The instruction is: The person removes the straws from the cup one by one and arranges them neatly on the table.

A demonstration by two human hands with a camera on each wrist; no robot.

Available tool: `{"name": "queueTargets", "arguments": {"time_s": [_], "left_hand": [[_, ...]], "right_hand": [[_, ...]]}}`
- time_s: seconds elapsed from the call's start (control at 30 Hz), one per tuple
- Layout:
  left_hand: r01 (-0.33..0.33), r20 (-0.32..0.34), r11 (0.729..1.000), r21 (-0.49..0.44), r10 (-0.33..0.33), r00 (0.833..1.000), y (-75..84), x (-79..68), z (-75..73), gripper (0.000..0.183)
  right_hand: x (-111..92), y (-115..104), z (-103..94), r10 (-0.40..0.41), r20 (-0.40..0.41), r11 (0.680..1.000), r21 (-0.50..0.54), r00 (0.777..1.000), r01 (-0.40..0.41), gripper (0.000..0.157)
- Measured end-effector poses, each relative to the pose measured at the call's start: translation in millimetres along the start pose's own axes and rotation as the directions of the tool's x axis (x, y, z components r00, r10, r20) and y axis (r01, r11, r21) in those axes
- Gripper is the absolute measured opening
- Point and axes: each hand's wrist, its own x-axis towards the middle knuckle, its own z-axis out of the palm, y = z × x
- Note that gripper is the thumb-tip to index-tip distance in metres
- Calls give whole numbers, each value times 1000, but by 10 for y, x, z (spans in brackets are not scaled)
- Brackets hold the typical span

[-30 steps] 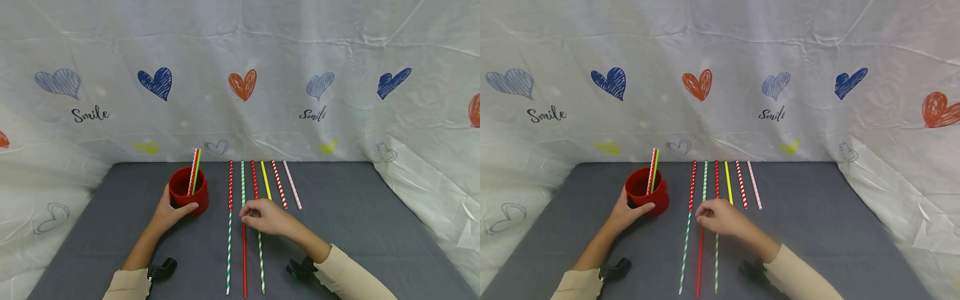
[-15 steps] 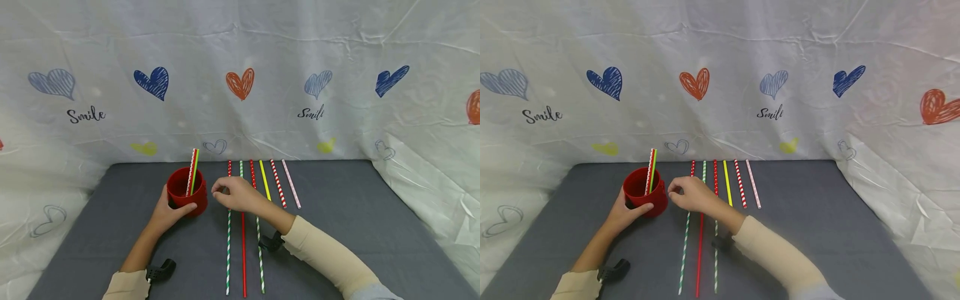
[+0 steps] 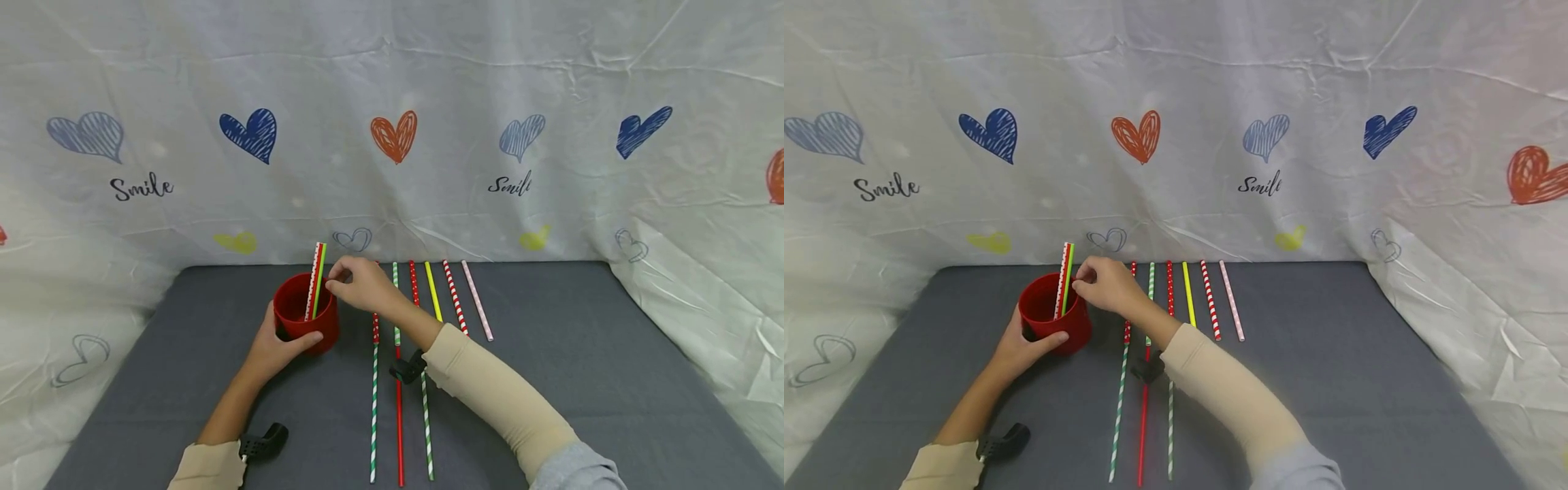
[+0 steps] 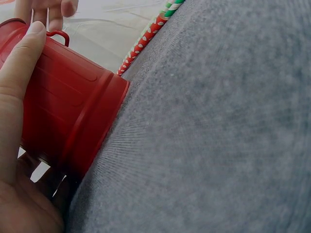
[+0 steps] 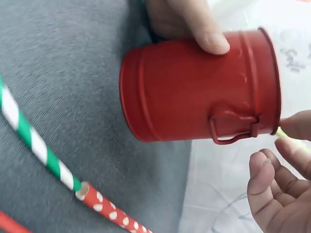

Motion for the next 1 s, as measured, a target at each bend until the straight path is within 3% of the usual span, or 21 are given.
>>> {"name": "queueTargets", "arguments": {"time_s": [0.23,0.6,0.77,0.9,1.0], "left_hand": [[-4,-4,1000,27,4,1000,-11,-27,0,90],[-22,-7,999,29,23,1000,1,0,6,89],[-27,2,999,26,27,1000,-2,13,11,89],[-13,-6,1000,28,13,1000,6,8,7,90],[0,-3,1000,24,0,1000,7,1,9,90]], "right_hand": [[174,78,166,91,-22,977,195,996,-85,16],[240,79,283,43,-140,989,149,989,-22,12],[186,62,247,-72,-175,989,112,982,93,10],[107,19,230,-215,-179,974,31,960,223,10],[39,-22,237,-277,-162,961,-24,947,276,9]]}}
